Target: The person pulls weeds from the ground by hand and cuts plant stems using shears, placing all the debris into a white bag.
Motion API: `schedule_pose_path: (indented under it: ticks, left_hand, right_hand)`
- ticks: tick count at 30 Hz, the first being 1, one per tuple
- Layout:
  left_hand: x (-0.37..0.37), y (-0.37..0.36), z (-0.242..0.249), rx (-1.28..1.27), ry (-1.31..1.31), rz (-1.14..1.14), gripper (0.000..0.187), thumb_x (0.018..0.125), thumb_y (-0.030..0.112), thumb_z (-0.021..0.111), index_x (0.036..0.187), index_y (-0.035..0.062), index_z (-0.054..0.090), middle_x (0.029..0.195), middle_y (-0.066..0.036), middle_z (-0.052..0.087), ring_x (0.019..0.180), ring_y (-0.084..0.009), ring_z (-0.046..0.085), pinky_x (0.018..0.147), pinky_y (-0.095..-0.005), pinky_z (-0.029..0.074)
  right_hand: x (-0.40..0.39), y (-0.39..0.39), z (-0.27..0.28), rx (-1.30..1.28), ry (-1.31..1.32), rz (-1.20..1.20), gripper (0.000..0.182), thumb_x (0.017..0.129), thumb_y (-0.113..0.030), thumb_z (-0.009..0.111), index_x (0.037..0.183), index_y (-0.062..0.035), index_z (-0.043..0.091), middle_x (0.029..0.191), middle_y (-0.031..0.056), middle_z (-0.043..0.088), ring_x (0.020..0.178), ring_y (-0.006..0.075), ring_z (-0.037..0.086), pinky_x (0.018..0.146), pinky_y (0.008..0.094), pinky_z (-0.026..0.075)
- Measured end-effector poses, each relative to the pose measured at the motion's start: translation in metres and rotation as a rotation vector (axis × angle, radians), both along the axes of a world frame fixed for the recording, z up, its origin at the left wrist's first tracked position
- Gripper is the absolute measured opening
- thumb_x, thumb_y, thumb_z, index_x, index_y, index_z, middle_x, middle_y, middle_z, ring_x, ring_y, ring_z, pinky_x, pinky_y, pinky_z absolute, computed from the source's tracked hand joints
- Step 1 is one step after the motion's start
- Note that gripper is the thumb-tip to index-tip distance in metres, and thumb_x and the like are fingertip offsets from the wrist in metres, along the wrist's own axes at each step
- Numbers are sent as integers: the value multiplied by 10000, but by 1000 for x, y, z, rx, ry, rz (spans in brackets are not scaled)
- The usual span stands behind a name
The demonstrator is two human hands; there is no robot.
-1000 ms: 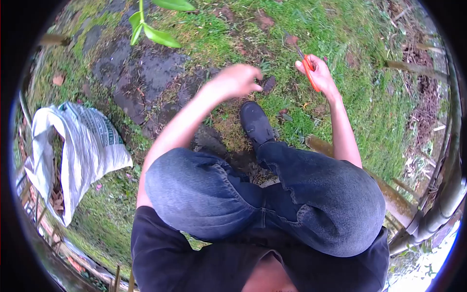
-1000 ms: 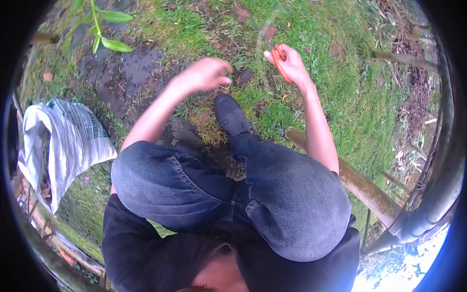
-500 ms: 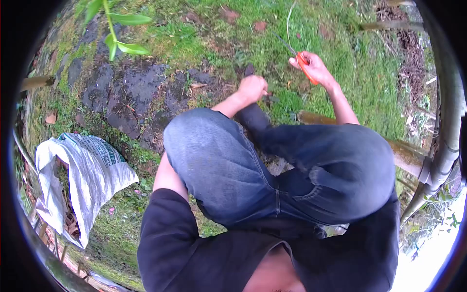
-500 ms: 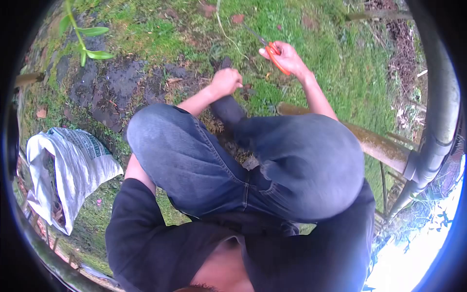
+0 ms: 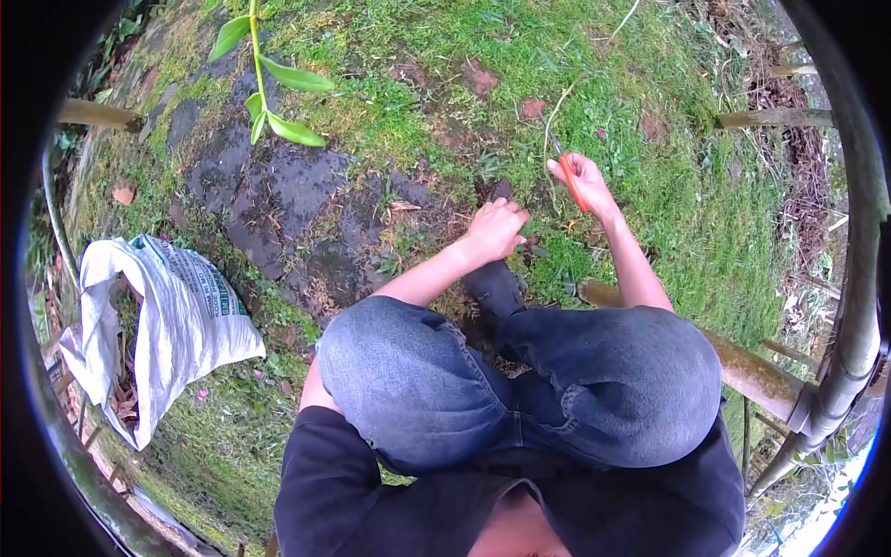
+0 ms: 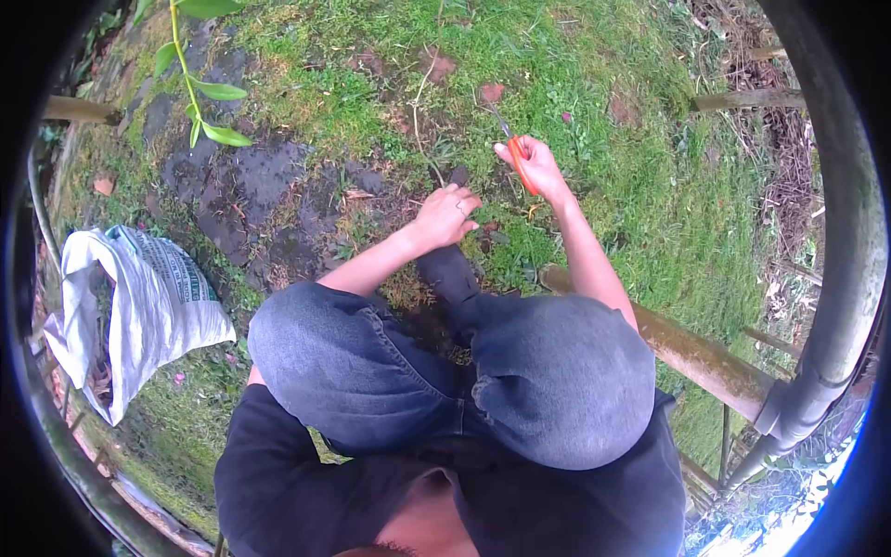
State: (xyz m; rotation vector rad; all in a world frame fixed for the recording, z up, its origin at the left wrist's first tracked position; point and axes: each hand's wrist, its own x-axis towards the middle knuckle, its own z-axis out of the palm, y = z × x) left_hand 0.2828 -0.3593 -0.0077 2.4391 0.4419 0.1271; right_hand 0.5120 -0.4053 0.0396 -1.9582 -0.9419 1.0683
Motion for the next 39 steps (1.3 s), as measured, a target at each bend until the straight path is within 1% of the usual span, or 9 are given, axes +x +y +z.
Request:
schedule_pose_path:
  ticks: [4,10,14,19,22,26,29,33,39]
  left_hand:
    - [3,-3,8,-23,-22,69,357,820,236,793,1129,82,705,1132,-110,678,1108,-308,605,958,-439,501]
    - [-3,6,34,-442,-71,408,245,860,202,753,1061,68,712,1003,-111,707,955,-322,679,863,-445,541]
    - [-6,29,22,-389,62,201,345,857,263,775,1126,70,680,979,-89,701,944,-289,695,850,-434,546]
    - [5,24,-13,-146,147,-42,519,773,300,846,1201,75,657,1160,-134,651,1137,-342,626,956,-453,520]
    - [9,14,-23,-125,191,-72,456,770,274,844,1140,55,695,1082,-117,682,1087,-345,654,923,-454,541]
    - [17,1,-36,-86,129,-81,319,764,248,835,981,42,725,1025,-111,695,1041,-340,670,890,-442,551]
    - [25,-5,-51,-2,141,-99,230,773,219,811,780,20,695,956,-128,705,993,-348,677,865,-444,550]
    - [26,2,-63,-41,130,-35,260,789,227,802,743,9,669,828,-185,688,912,-376,686,819,-469,551]
    - [27,9,-53,-47,203,-62,263,795,225,801,739,11,659,826,-181,686,875,-389,685,797,-469,551]
  right_hand:
    - [2,-10,-1,-1,22,-80,354,902,-396,788,844,-116,580,714,-96,475,640,31,401,566,231,318]
    - [-7,-51,27,-39,269,-204,370,951,-471,698,865,-142,553,653,-85,497,443,19,408,392,197,296]
    - [15,-31,5,16,331,-181,375,967,-464,676,897,-120,548,639,-69,487,432,36,417,396,210,319]
    - [30,-26,-20,11,288,-46,381,978,-466,656,940,-106,536,650,-59,482,474,44,437,422,216,339]
    - [14,-38,-10,-2,353,-114,383,974,-463,658,964,-100,537,667,-58,491,495,43,433,438,209,344]
    - [-7,-34,-14,19,-31,105,476,912,-525,725,851,-91,542,699,-58,458,632,71,434,557,273,365]
    - [-27,-52,-18,-18,278,-136,522,893,-562,731,788,-96,520,693,-53,444,643,81,414,561,292,357]
    - [-32,-87,-22,-123,-13,-130,603,851,-632,731,701,-85,527,638,-17,497,577,124,461,547,329,394]
    - [-28,-137,-6,-724,-129,201,674,779,-714,720,654,-70,568,632,44,558,606,163,530,611,348,444]
